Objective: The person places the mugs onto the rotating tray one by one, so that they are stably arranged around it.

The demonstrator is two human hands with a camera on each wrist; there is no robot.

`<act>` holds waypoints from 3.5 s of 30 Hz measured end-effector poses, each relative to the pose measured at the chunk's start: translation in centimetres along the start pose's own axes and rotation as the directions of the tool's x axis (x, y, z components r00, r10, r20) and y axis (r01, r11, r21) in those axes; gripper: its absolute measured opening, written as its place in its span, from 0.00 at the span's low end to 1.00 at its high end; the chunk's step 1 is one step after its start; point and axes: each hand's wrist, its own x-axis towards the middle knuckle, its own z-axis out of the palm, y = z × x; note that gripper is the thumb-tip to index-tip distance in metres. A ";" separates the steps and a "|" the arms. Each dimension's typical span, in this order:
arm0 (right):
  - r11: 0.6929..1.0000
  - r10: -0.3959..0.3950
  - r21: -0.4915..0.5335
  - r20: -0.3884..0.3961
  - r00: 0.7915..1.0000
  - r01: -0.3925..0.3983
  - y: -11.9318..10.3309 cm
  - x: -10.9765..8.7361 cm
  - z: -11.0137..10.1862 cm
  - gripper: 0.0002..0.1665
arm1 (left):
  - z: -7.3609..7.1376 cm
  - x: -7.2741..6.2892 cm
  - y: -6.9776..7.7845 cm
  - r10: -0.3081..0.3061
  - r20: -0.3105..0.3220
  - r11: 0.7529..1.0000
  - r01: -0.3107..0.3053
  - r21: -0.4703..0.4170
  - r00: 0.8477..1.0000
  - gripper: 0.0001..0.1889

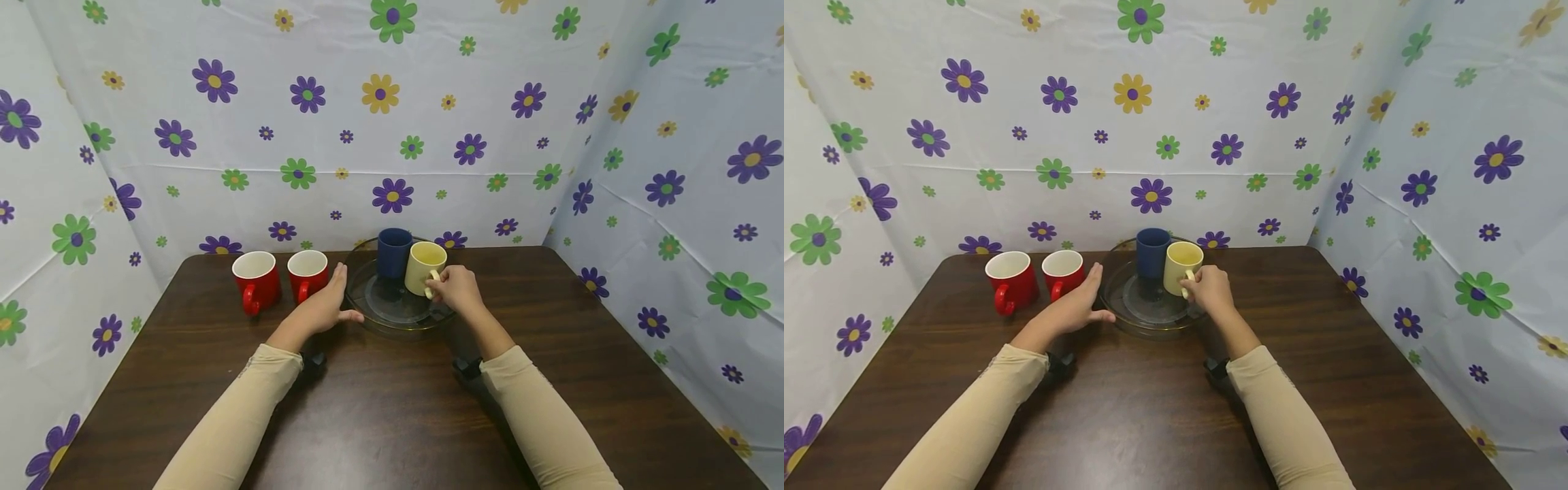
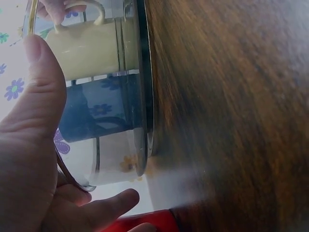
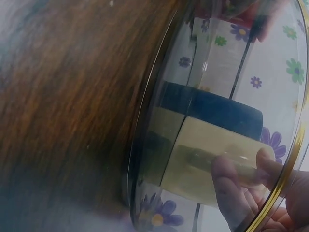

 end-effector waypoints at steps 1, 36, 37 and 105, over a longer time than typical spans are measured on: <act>1.000 0.002 0.006 0.000 1.000 -0.002 -0.1 0.0 0.0 0.17 | 0.0 0.0 0.0 0.000 0.000 1.000 0.000 0.000 1.000 0.61; 0.960 -0.277 0.167 0.487 0.828 0.223 8.5 4.5 -6.0 0.52 | -0.6 0.4 0.2 -0.019 0.043 1.000 0.020 -0.017 0.999 0.62; 0.959 -0.281 0.172 0.492 0.824 0.225 8.6 4.5 -6.0 0.52 | -0.6 0.4 0.2 -0.017 0.043 1.000 0.017 -0.017 0.999 0.62; 0.946 -0.303 0.258 0.501 0.811 0.194 10.1 4.9 -5.6 0.48 | -2.5 -5.1 -1.5 -0.297 -0.526 0.945 0.325 -0.041 0.797 0.21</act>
